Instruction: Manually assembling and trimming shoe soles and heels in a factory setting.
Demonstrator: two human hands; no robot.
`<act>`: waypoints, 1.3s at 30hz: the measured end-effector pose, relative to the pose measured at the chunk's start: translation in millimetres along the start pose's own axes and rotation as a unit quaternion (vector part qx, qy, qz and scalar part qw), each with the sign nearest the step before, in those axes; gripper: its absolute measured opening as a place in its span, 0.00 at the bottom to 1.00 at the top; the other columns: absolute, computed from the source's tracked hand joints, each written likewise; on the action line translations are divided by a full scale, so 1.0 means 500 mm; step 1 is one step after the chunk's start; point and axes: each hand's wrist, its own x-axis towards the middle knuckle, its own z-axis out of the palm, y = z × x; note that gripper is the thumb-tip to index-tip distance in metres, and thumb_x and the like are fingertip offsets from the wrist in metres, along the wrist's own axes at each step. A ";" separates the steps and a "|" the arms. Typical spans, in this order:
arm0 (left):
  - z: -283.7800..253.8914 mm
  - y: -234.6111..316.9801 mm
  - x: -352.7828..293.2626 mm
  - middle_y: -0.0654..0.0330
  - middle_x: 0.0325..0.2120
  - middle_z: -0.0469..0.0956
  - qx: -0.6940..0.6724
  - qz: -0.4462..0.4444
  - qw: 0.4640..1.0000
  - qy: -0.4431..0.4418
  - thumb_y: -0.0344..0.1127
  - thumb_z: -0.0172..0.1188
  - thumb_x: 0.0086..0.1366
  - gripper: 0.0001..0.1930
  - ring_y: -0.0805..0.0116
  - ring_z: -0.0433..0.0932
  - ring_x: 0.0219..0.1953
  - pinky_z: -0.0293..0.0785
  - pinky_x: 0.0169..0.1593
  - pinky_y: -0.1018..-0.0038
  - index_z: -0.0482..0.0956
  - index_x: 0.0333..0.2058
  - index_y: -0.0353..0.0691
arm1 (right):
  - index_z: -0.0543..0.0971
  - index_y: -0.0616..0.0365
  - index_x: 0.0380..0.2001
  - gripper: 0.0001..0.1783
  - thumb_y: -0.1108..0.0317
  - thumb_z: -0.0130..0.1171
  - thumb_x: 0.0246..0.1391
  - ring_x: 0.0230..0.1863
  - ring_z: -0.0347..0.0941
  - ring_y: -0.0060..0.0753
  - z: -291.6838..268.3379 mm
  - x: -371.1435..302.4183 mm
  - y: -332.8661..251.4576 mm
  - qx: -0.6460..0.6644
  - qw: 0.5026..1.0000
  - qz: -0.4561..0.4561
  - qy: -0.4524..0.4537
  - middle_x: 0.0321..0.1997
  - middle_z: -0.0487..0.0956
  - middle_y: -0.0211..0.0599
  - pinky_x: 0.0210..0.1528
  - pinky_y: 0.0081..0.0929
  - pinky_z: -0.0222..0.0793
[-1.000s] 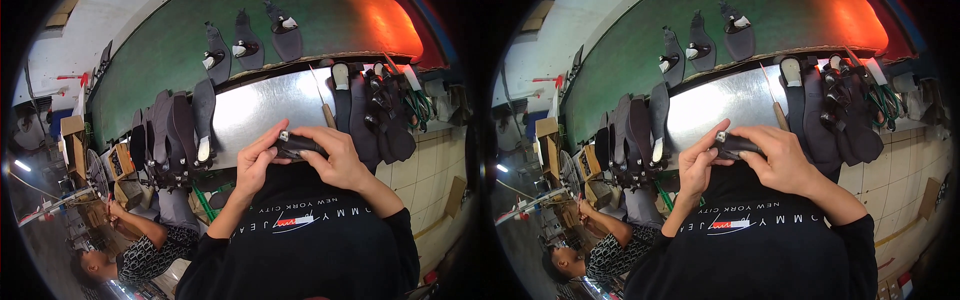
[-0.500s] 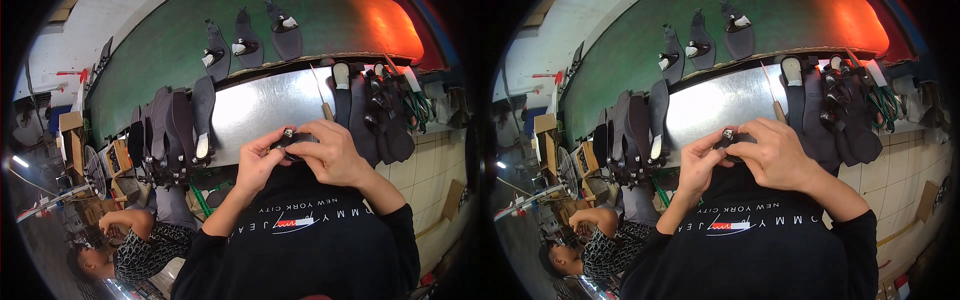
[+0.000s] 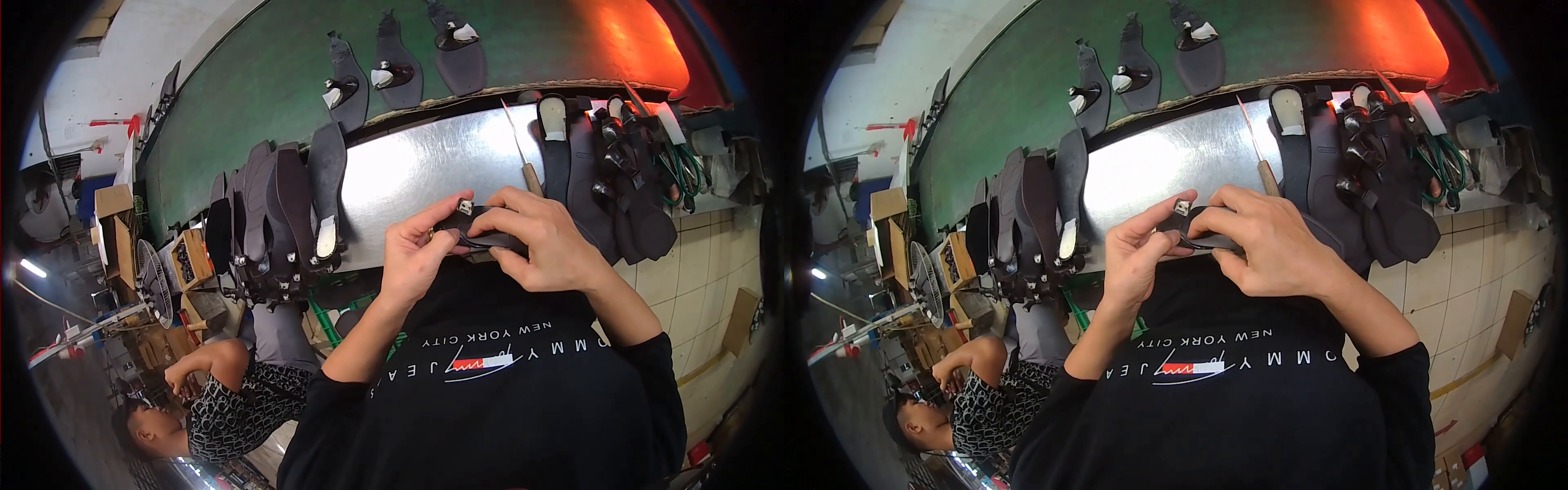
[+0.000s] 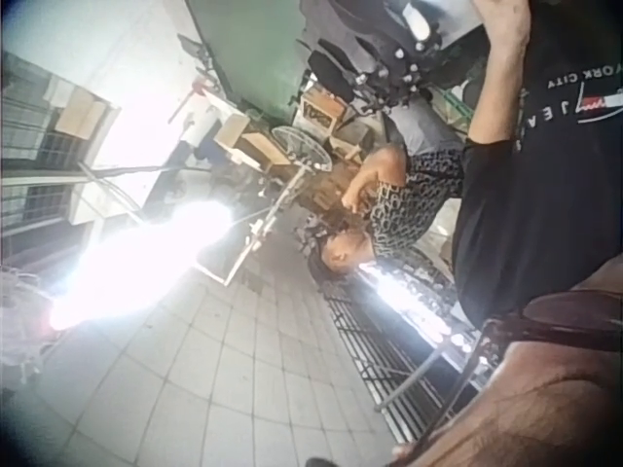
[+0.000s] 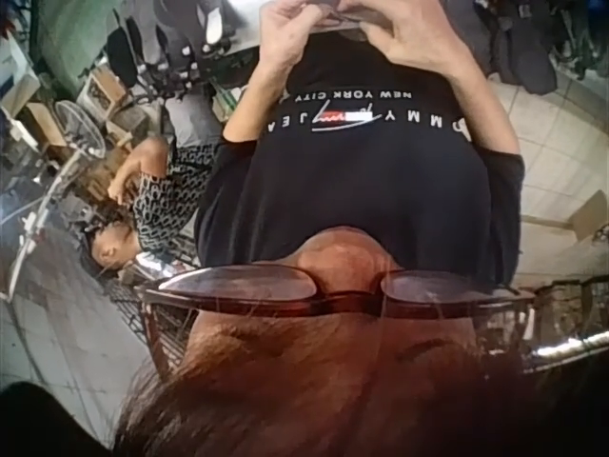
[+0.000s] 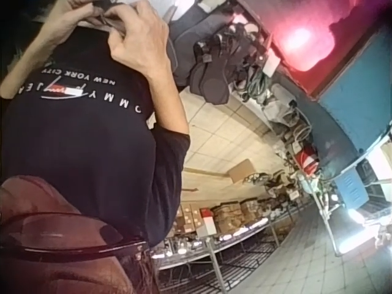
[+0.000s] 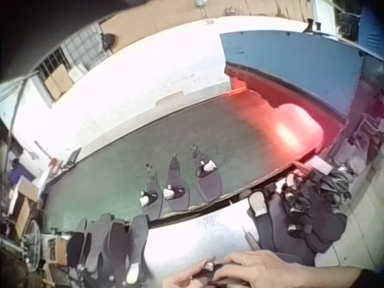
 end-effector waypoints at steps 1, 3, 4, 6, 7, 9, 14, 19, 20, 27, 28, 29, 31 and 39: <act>0.000 0.002 0.000 0.53 0.51 0.73 -0.005 0.010 1.000 -0.011 0.17 0.51 0.57 0.20 0.71 0.76 0.44 0.79 0.38 0.80 0.73 0.50 0.30 | 0.76 0.54 0.34 0.16 0.75 0.60 0.35 0.35 0.72 0.41 -0.001 0.000 0.000 0.014 1.000 0.009 -0.006 0.35 0.72 0.35 0.34 0.34 0.66; 0.001 0.000 -0.001 0.53 0.50 0.73 0.006 0.011 1.000 -0.013 0.17 0.51 0.56 0.20 0.71 0.76 0.43 0.79 0.38 0.80 0.73 0.49 0.30 | 0.76 0.53 0.33 0.16 0.75 0.62 0.35 0.35 0.72 0.40 0.002 -0.002 -0.001 0.013 1.000 0.007 -0.004 0.35 0.72 0.35 0.34 0.34 0.66; 0.002 -0.001 -0.001 0.53 0.50 0.74 0.016 0.014 1.000 -0.014 0.17 0.51 0.56 0.20 0.72 0.77 0.43 0.79 0.37 0.80 0.74 0.49 0.30 | 0.76 0.53 0.33 0.16 0.74 0.63 0.35 0.35 0.72 0.40 0.003 -0.002 0.000 0.011 1.000 0.003 -0.003 0.34 0.72 0.34 0.33 0.34 0.66; 0.000 0.001 0.001 0.53 0.49 0.74 0.017 0.000 1.000 -0.001 0.17 0.51 0.56 0.19 0.72 0.77 0.41 0.79 0.36 0.81 0.74 0.48 0.30 | 0.76 0.53 0.32 0.16 0.72 0.65 0.34 0.33 0.72 0.40 0.009 -0.001 0.002 0.001 1.000 -0.011 0.009 0.35 0.72 0.35 0.32 0.33 0.67; 0.000 0.002 0.004 0.54 0.47 0.75 0.019 -0.014 1.000 0.011 0.17 0.51 0.56 0.19 0.73 0.77 0.40 0.79 0.36 0.81 0.74 0.48 0.30 | 0.77 0.53 0.31 0.16 0.71 0.67 0.34 0.32 0.73 0.39 0.012 -0.001 0.005 -0.009 0.999 -0.026 0.021 0.35 0.72 0.35 0.31 0.31 0.67; 0.002 0.003 0.010 0.54 0.46 0.76 0.010 -0.014 1.000 0.016 0.17 0.52 0.56 0.19 0.74 0.78 0.39 0.79 0.35 0.81 0.75 0.48 0.30 | 0.77 0.53 0.31 0.16 0.70 0.67 0.34 0.31 0.73 0.39 0.017 -0.002 0.009 -0.009 0.999 -0.019 0.030 0.34 0.72 0.35 0.31 0.31 0.67; 0.011 0.010 0.017 0.55 0.44 0.77 -0.012 -0.012 0.999 0.036 0.18 0.52 0.56 0.19 0.75 0.78 0.36 0.79 0.33 0.83 0.76 0.47 0.31 | 0.77 0.52 0.29 0.13 0.72 0.66 0.35 0.30 0.73 0.38 0.027 0.001 0.015 -0.019 0.997 -0.023 0.078 0.33 0.73 0.34 0.30 0.32 0.67; 0.008 0.033 0.011 0.55 0.46 0.75 -0.071 -0.106 0.992 0.023 0.22 0.52 0.55 0.21 0.73 0.78 0.35 0.77 0.32 0.82 0.73 0.50 0.32 | 0.80 0.51 0.28 0.11 0.71 0.67 0.35 0.29 0.74 0.36 0.030 -0.007 0.015 -0.028 0.983 -0.103 0.152 0.34 0.75 0.39 0.26 0.28 0.68; 0.010 0.041 0.005 0.54 0.46 0.75 -0.078 -0.117 0.990 0.027 0.21 0.51 0.55 0.21 0.71 0.78 0.35 0.77 0.32 0.82 0.73 0.51 0.31 | 0.80 0.51 0.28 0.11 0.70 0.67 0.35 0.29 0.74 0.36 0.030 -0.010 0.014 -0.028 0.980 -0.116 0.157 0.34 0.75 0.38 0.27 0.28 0.69; 0.002 0.047 -0.018 0.52 0.52 0.70 -0.036 -0.041 0.998 0.016 0.30 0.46 0.61 0.24 0.69 0.75 0.44 0.77 0.30 0.79 0.64 0.57 0.31 | 0.77 0.53 0.32 0.10 0.66 0.64 0.44 0.31 0.76 0.40 0.032 0.002 -0.019 0.026 0.987 -0.053 0.147 0.32 0.77 0.37 0.33 0.33 0.70; 0.001 0.044 -0.012 0.52 0.52 0.70 -0.037 -0.043 0.998 0.022 0.30 0.46 0.61 0.24 0.69 0.75 0.44 0.77 0.30 0.79 0.64 0.57 0.31 | 0.77 0.53 0.32 0.10 0.66 0.64 0.44 0.31 0.76 0.40 0.025 0.003 -0.016 0.031 0.988 -0.053 0.142 0.32 0.77 0.37 0.33 0.33 0.70; -0.011 0.037 -0.010 0.53 0.50 0.71 -0.041 -0.067 0.997 -0.013 0.31 0.46 0.61 0.23 0.70 0.75 0.43 0.76 0.30 0.79 0.66 0.56 0.32 | 0.76 0.54 0.31 0.10 0.67 0.63 0.45 0.30 0.76 0.41 0.020 0.000 -0.016 0.023 0.991 -0.010 0.134 0.29 0.77 0.38 0.31 0.33 0.70; -0.025 0.026 -0.004 0.57 0.44 0.73 -0.027 -0.083 0.995 -0.058 0.32 0.46 0.62 0.20 0.72 0.74 0.38 0.74 0.31 0.77 0.70 0.52 0.33 | 0.74 0.55 0.29 0.10 0.67 0.64 0.45 0.26 0.76 0.43 0.013 -0.009 -0.023 -0.003 0.991 0.021 0.132 0.25 0.77 0.37 0.27 0.33 0.69; -0.011 0.022 -0.007 0.54 0.37 0.77 -0.014 -0.087 0.995 -0.045 0.32 0.40 0.63 0.19 0.71 0.78 0.35 0.77 0.30 0.77 0.71 0.47 0.29 | 0.72 0.56 0.22 0.11 0.70 0.67 0.40 0.19 0.72 0.38 0.036 0.006 -0.005 -0.048 0.986 -0.052 0.149 0.17 0.73 0.34 0.22 0.31 0.64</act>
